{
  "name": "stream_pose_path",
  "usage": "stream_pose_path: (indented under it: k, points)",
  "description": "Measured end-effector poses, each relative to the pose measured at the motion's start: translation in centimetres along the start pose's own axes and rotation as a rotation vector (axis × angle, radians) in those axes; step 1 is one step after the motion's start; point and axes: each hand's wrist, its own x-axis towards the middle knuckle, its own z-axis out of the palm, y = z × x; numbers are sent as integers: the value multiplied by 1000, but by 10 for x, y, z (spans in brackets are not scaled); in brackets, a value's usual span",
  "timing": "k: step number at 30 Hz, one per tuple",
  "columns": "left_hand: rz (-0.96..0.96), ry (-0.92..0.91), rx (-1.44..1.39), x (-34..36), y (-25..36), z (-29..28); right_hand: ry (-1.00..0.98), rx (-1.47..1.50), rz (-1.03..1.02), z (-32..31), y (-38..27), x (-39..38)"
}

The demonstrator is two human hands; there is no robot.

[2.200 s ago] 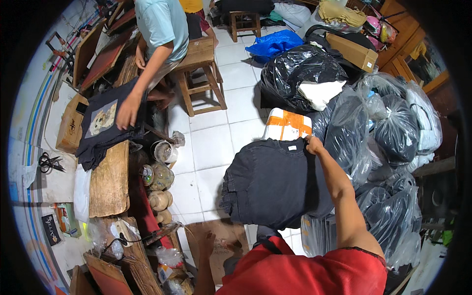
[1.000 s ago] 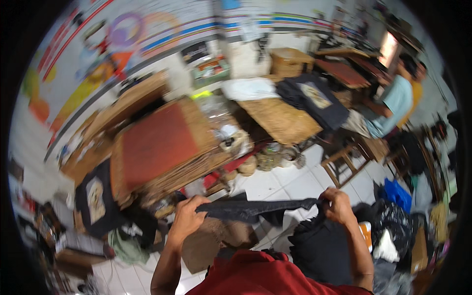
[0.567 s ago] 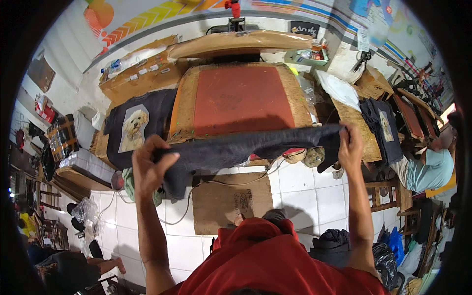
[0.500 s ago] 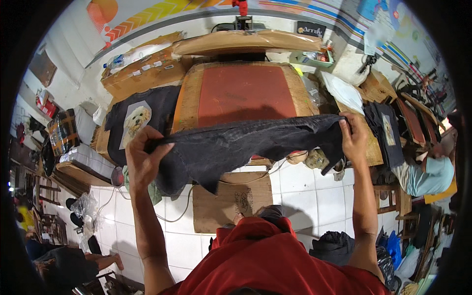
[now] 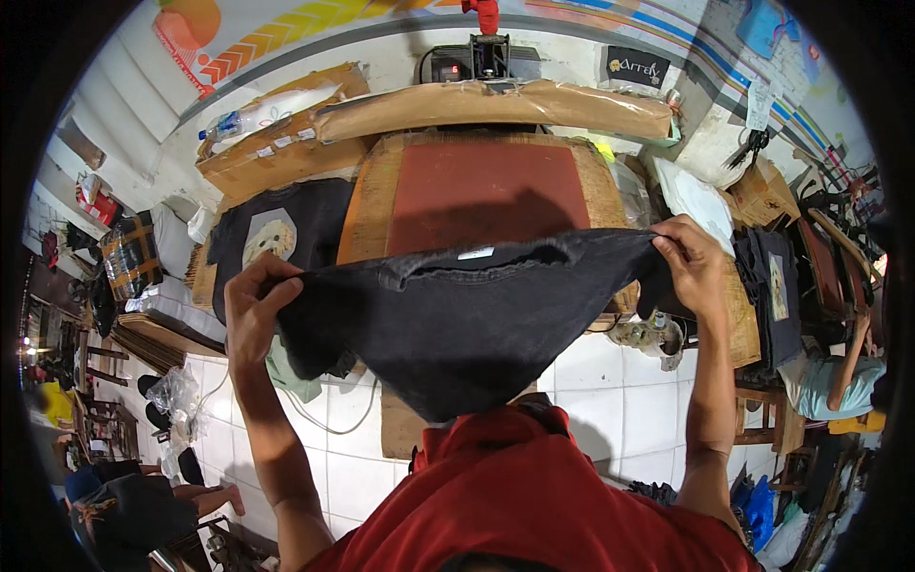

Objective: The person places black t-shirts on a heat press, aligns a dog image transfer, and presses the machine to apply the design. They repeat this process for multiple shirts, removing each finished shirt and stacking them.

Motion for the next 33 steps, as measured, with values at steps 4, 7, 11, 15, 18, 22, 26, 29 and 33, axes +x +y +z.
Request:
stream_pose_path:
  k: [4,7,11,15,18,22,26,29,33]
  points:
    - [-42,95,19,0,-22,40,164,159,122,35,16,-5]
    - [-155,-19,-12,5,-29,45,213,282,280,45,29,-11]
    - [11,-101,71,9,-18,10,140,319,342,22,19,-28]
    - [144,-44,265,36,-16,-7,47,296,348,6,2,-16]
    - [241,-51,287,115,-48,14,-28,126,367,24,45,51]
    - [399,-192,386,265,-127,90,-92,59,210,97,177,142]
    - [137,-185,614,308,-200,158,-61,-255,-55,153,279,144]
    - [141,-190,683,315,-212,174,-191,-350,66,167,297,147]
    - [294,-99,631,301,-185,189,-48,-470,50,180,257,149]
